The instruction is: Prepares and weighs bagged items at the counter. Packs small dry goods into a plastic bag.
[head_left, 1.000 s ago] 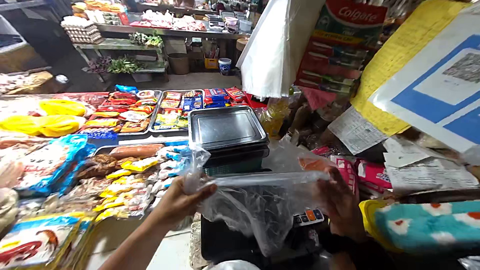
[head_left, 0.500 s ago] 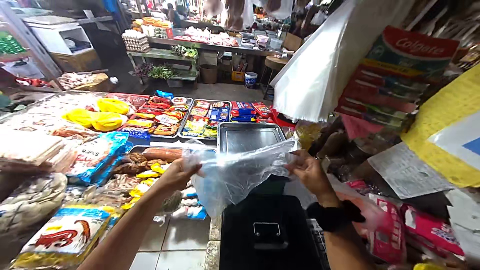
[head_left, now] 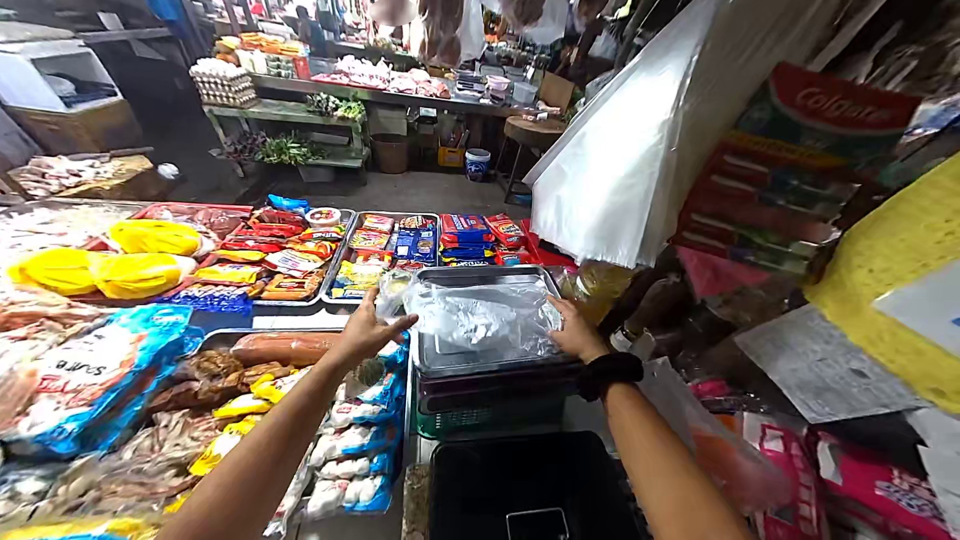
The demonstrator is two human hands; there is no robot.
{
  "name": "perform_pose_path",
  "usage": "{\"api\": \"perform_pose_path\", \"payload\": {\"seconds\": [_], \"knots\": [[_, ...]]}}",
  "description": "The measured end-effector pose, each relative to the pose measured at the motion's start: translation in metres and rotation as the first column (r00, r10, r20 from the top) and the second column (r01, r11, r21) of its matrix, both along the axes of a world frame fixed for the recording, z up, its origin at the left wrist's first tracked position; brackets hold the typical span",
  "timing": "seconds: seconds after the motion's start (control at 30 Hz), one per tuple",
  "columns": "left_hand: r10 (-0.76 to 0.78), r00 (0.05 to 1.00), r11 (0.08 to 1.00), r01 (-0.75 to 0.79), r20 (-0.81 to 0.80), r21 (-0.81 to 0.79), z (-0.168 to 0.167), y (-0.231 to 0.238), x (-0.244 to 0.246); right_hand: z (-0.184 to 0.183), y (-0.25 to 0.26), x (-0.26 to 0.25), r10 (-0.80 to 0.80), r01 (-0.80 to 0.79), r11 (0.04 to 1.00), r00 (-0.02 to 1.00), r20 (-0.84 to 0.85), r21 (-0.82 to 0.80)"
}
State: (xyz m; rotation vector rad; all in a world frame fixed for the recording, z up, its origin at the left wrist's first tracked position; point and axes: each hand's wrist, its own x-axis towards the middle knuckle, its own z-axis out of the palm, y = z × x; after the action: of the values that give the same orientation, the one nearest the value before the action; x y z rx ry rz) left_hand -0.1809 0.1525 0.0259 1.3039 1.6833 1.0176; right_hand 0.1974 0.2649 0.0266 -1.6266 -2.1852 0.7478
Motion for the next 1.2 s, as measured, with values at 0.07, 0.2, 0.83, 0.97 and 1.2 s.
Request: {"api": "perform_pose_path", "payload": {"seconds": [0.07,0.2,0.83,0.97,1.2], "knots": [[-0.015,1.0,1.0,0.015,-0.024,-0.013,-0.007,0.002,0.005,0.001,0.003,0.004,-0.004,0.006,0.999,0.999,0.04,-0.042],[-0.002,0.987,0.997,0.015,-0.163,0.076,-0.014,0.0,0.006,0.012,0.007,0.005,-0.004,0.007,0.993,1.0,0.026,-0.116],[-0.095,0.976,0.995,0.087,-0.197,-0.051,0.079,0.067,0.029,0.037,-0.134,-0.082,0.538,-0.653,0.465,0.744,0.396,0.598],[-0.062,0.922,0.996,0.03,-0.383,-0.087,0.081,0.082,0.017,0.044,-0.148,-0.077,0.557,-0.635,0.42,0.744,0.369,0.648],[-0.025,0.954,0.999,0.017,-0.3,-0.031,0.033,0.044,-0.002,0.043,-0.041,-0.01,0.046,-0.031,0.976,0.997,-0.066,0.215]]}}
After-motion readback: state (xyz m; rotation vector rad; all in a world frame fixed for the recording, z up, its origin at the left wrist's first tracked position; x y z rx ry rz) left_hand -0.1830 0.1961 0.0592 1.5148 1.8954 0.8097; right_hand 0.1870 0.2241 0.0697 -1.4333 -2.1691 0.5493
